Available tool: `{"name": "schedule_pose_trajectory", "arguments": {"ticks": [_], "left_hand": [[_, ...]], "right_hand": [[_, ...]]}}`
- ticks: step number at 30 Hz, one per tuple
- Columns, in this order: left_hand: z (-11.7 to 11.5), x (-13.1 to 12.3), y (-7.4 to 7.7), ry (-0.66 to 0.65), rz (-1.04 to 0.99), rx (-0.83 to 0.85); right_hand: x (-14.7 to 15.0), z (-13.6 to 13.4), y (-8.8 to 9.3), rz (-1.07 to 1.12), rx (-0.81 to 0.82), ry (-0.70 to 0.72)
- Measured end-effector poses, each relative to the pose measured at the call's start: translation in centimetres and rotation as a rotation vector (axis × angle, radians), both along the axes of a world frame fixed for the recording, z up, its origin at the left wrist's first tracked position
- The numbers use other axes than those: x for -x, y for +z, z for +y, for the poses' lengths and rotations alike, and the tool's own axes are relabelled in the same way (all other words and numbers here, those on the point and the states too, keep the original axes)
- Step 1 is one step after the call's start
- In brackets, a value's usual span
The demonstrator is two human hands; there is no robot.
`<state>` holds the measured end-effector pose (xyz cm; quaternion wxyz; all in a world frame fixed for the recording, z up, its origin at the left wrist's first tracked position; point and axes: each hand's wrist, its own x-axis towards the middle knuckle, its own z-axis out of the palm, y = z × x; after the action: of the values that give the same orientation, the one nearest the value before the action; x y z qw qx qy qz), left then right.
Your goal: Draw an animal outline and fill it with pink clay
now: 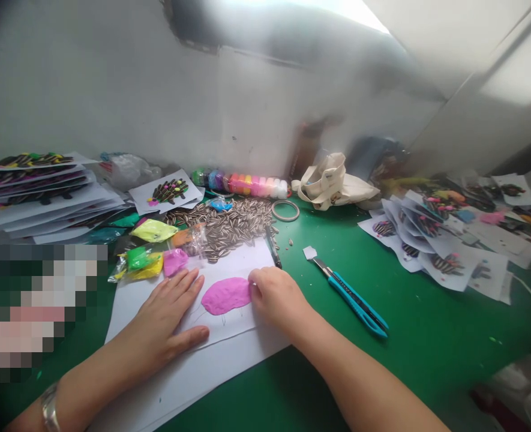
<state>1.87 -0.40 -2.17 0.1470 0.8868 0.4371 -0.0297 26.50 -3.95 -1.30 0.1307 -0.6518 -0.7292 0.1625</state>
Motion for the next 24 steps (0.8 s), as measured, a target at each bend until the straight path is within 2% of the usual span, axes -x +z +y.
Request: {"name": "schedule_pose_trajectory", "arguments": {"ticks": [7, 12, 24], "left_hand": [[-0.1, 0.2, -0.1, -0.014, -0.019, -0.032], [0.0, 0.3, -0.4, -0.013, -0.055, -0.052], [-0.1, 0.1, 0.0, -0.005, -0.016, -0.013]], "right_hand": [[0.1, -0.1, 0.2, -0.034, 0.006, -0.028], [0.3, 0.0, 0.5, -0.017, 0.024, 0.025], [0.3, -0.9, 1.3, -0.051, 0.089, -0.009]]}}
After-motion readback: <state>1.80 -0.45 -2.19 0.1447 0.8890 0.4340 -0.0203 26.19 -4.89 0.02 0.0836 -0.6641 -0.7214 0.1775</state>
